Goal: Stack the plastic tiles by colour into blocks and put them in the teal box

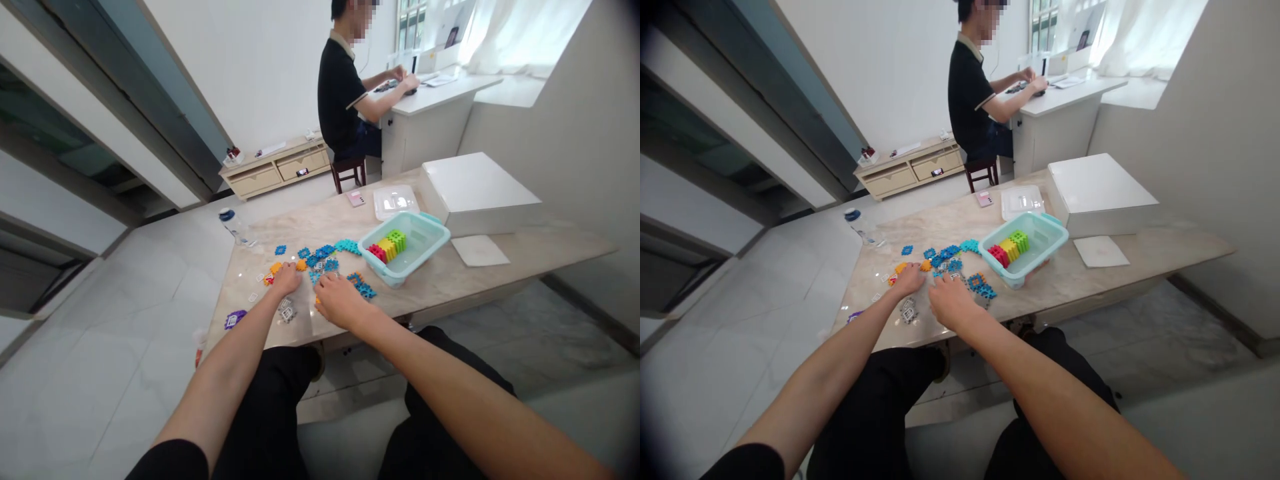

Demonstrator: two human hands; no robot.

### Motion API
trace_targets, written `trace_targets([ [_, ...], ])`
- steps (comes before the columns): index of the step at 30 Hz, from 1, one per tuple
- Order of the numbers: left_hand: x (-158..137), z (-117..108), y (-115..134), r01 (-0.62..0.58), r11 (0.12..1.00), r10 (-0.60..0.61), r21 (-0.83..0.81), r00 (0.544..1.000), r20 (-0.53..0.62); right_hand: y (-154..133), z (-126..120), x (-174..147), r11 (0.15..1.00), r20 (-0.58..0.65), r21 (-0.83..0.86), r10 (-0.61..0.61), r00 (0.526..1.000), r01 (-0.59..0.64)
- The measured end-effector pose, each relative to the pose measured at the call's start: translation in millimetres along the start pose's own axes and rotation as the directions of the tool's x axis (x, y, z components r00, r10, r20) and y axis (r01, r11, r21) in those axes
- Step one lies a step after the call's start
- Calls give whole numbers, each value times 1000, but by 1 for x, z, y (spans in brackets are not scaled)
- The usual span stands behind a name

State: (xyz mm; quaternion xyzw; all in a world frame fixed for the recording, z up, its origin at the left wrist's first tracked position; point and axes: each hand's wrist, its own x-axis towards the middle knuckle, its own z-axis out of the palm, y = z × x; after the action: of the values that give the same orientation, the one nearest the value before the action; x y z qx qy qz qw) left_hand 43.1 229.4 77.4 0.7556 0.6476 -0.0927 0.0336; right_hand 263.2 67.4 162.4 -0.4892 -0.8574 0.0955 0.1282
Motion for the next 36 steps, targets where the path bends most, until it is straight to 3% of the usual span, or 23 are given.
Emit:
trace_targets([
  [4, 26, 9, 3, -48, 999, 48, 1, 999, 3, 4, -2, -1, 999, -35, -7, -37, 999, 37],
  [8, 32, 15, 4, -55, 998, 55, -2, 998, -8, 11, -10, -5, 1000, -40, 11, -28, 999, 29],
  [15, 24, 13, 4, -50, 995, 49, -89, 999, -14, 11, -31, -13, 999, -50, 52, -4, 999, 7],
  [20, -2, 9, -3, 33, 970, -29, -242, 999, 21, 8, -28, -13, 998, 7, 69, 5, 1000, -6],
  [25, -43, -14, -12, 77, 914, -55, -398, 996, 65, 12, -8, -11, 995, 33, 94, 27, 999, -30],
  [29, -63, -49, -9, 13, 849, -9, -529, 1000, 9, 20, -1, -10, 993, -56, 98, 67, 996, -61],
  [33, -77, -76, 6, -133, 745, 146, -654, 989, -34, 28, -4, -15, 994, -222, 107, 47, 974, -23],
  [36, -92, -83, 21, -232, 637, 326, -735, 945, -15, 29, -6, -17, 991, -293, 127, -11, 956, 50],
])
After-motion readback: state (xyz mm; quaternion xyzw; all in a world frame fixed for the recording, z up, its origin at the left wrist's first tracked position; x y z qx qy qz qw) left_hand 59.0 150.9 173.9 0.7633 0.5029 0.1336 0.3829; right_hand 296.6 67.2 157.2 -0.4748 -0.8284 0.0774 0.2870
